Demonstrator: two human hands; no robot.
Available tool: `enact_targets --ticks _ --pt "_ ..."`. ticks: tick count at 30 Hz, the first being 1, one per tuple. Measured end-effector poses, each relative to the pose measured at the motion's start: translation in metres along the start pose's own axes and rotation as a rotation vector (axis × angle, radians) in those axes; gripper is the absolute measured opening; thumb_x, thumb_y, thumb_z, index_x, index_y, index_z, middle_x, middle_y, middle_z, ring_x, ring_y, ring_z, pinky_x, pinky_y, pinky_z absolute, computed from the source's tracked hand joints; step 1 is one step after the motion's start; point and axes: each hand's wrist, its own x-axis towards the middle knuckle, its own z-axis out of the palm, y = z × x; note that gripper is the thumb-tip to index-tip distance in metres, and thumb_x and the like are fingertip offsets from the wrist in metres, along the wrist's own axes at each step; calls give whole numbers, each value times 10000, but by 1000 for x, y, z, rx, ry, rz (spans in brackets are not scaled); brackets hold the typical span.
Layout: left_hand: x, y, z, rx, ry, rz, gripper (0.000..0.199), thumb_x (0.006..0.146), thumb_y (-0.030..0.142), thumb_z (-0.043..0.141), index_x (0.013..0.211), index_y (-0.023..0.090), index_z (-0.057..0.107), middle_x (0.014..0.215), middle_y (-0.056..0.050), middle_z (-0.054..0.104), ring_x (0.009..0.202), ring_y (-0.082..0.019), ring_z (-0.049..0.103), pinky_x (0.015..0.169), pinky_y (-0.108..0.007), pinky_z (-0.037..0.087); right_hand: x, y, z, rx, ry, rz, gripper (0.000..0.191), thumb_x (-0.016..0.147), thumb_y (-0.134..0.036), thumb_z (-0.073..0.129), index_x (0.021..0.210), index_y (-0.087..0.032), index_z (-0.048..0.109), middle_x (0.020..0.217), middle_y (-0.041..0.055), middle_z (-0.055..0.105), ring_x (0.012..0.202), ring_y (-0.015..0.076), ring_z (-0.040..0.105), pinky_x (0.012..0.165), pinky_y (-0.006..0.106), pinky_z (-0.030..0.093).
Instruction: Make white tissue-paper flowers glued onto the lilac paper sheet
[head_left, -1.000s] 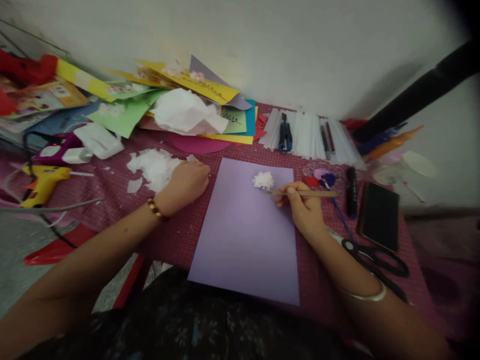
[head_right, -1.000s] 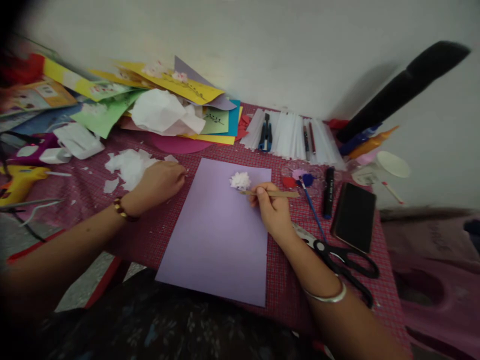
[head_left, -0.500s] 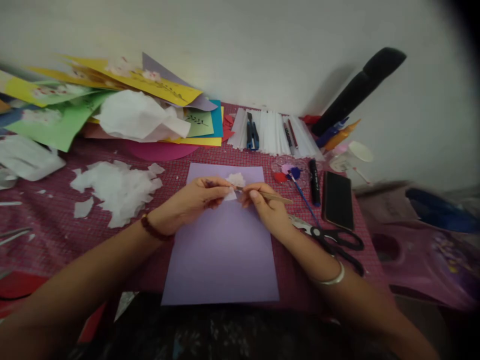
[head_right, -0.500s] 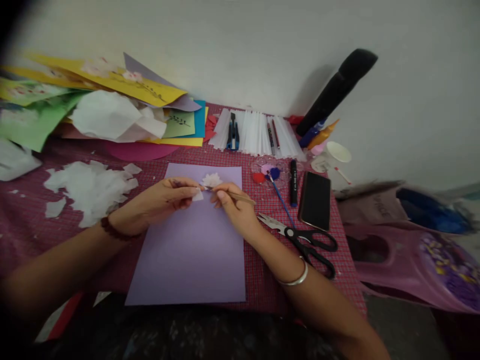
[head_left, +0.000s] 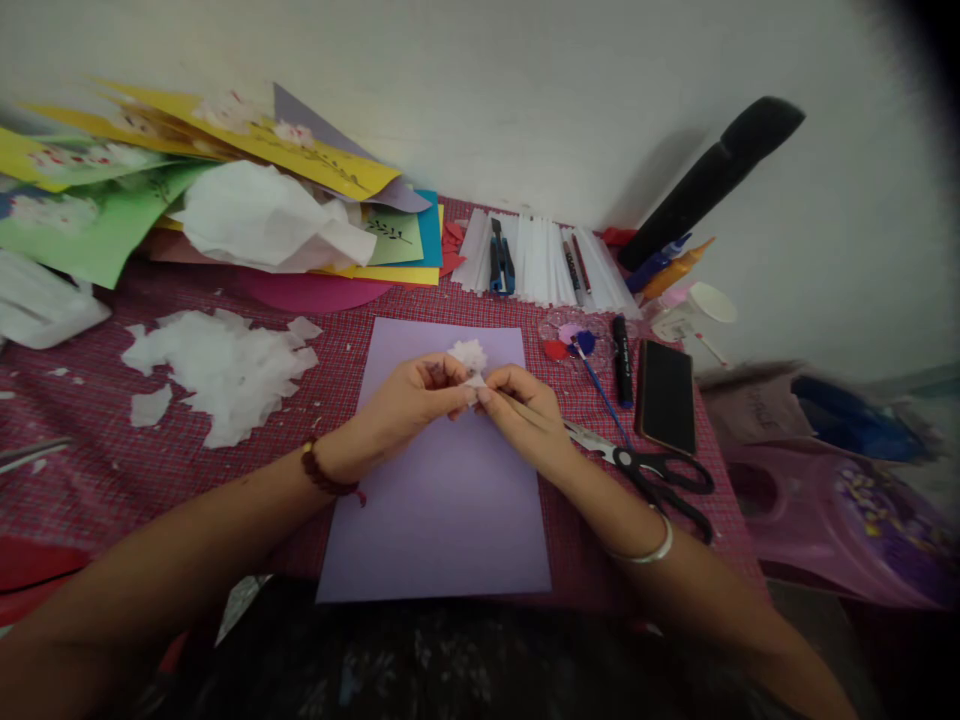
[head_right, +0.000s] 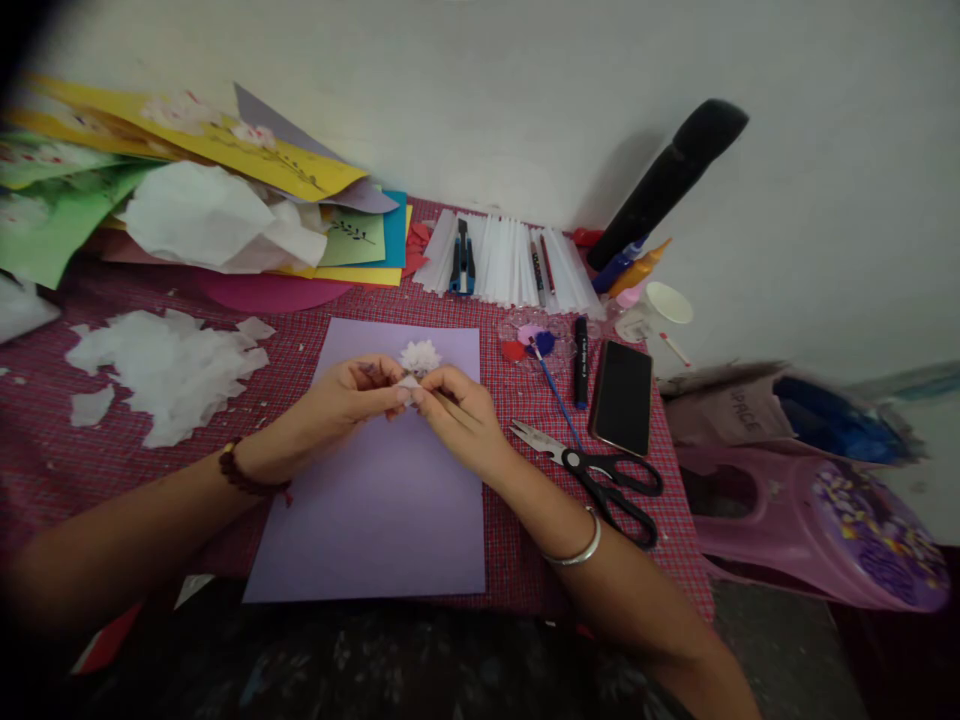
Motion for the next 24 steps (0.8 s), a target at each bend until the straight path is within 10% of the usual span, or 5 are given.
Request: enact_targets --ticks 9,24 --pt "26 -2 -65 362 370 192 88 735 243 692 722 183 629 649 12 600 586 -99 518 567 -249 413 11 18 -22 95 23 11 270 861 -453 664 977 -211 637 797 23 721 750 163 690 738 343 569" --pt "27 -13 -55 619 180 227 98 761 247 581 705 168 592 665 10 591 623 -111 521 590 -237 405 18 24 -17 -121 95 -111 261 898 -446 601 914 -216 723 763 17 626 654 148 576 622 308 486"
